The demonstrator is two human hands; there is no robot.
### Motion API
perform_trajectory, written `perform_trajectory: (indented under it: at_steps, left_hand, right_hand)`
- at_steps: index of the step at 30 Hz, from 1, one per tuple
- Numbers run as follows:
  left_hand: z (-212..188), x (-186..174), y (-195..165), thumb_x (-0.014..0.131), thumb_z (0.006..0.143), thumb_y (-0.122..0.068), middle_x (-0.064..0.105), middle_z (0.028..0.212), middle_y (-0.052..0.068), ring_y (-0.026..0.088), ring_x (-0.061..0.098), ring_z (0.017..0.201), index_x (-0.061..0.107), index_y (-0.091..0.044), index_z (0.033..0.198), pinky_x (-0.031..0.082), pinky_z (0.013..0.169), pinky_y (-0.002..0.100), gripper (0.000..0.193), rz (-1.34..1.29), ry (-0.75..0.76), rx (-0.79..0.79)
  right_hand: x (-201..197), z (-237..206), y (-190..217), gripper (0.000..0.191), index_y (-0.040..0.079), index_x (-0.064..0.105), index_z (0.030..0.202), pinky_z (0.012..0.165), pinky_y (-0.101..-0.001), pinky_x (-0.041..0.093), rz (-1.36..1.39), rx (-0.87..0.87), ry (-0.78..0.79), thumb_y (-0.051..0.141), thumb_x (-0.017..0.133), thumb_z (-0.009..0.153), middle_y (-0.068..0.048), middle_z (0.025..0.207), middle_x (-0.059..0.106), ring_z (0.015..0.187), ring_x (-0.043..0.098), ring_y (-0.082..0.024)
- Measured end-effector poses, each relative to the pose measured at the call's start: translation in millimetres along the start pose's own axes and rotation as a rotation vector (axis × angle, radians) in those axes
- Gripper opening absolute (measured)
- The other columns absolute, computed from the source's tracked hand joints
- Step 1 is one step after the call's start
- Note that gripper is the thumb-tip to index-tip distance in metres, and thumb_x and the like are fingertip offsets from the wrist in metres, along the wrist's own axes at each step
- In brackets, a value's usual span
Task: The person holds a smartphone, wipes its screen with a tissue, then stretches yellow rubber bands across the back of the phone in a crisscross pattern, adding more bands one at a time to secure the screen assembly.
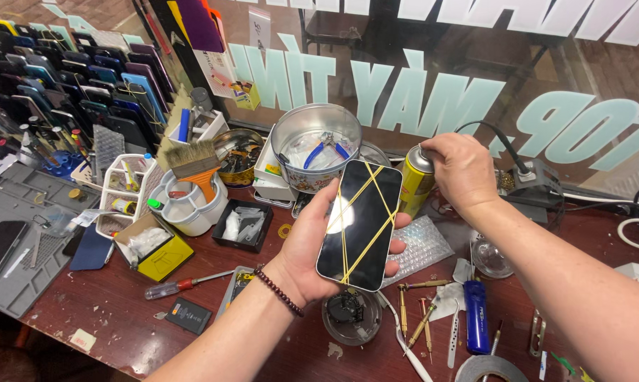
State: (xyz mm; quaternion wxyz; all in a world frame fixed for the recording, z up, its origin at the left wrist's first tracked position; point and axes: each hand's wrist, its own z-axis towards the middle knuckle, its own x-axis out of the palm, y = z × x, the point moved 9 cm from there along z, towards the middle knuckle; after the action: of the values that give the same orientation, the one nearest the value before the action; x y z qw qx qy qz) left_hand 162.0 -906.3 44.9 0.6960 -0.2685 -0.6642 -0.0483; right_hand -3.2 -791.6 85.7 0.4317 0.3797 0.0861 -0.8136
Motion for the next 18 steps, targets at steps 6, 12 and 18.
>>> perform_trajectory:
  at_steps: [6, 12, 18]
  left_hand:
    - [-3.6, 7.6, 1.9, 0.033, 0.11, -0.064, 0.064, 0.132, 0.026, 0.036, 0.073, 0.096, 0.049, -0.007, 0.153, 0.063, 0.08, 0.052, 0.073, 0.006, 0.037, -0.043]
    - [-1.7, 17.7, 5.0, 0.03, 0.11, -0.067, 0.063, 0.132, 0.028, 0.037, 0.072, 0.097, 0.048, -0.006, 0.153, 0.063, 0.081, 0.051, 0.076, 0.008, 0.091, -0.095]
    - [-4.6, 12.5, 8.0, 0.023, 0.106, -0.068, 0.065, 0.124, 0.026, 0.036, 0.072, 0.095, 0.05, -0.006, 0.147, 0.063, 0.078, 0.051, 0.079, 0.09, 0.042, -0.144]
  right_hand:
    - [4.9, -7.0, -9.5, 0.012, 0.008, 0.077, 0.102, 0.086, -0.0415, 0.055, 0.066, 0.046, 0.022, 0.008, 0.07, 0.092, -0.01, 0.101, 0.074, 0.095, 0.069, -0.032]
    - [-0.2, -3.4, 0.2, 0.016, 0.009, 0.077, 0.102, 0.087, -0.041, 0.055, 0.021, 0.007, 0.011, 0.005, 0.068, 0.09, -0.01, 0.102, 0.074, 0.096, 0.07, -0.032]
    - [-50.0, 16.7, 31.1, 0.014, 0.005, 0.076, 0.107, 0.078, -0.0366, 0.056, 0.186, 0.177, -0.044, 0.009, 0.071, 0.094, -0.013, 0.099, 0.072, 0.085, 0.072, -0.029]
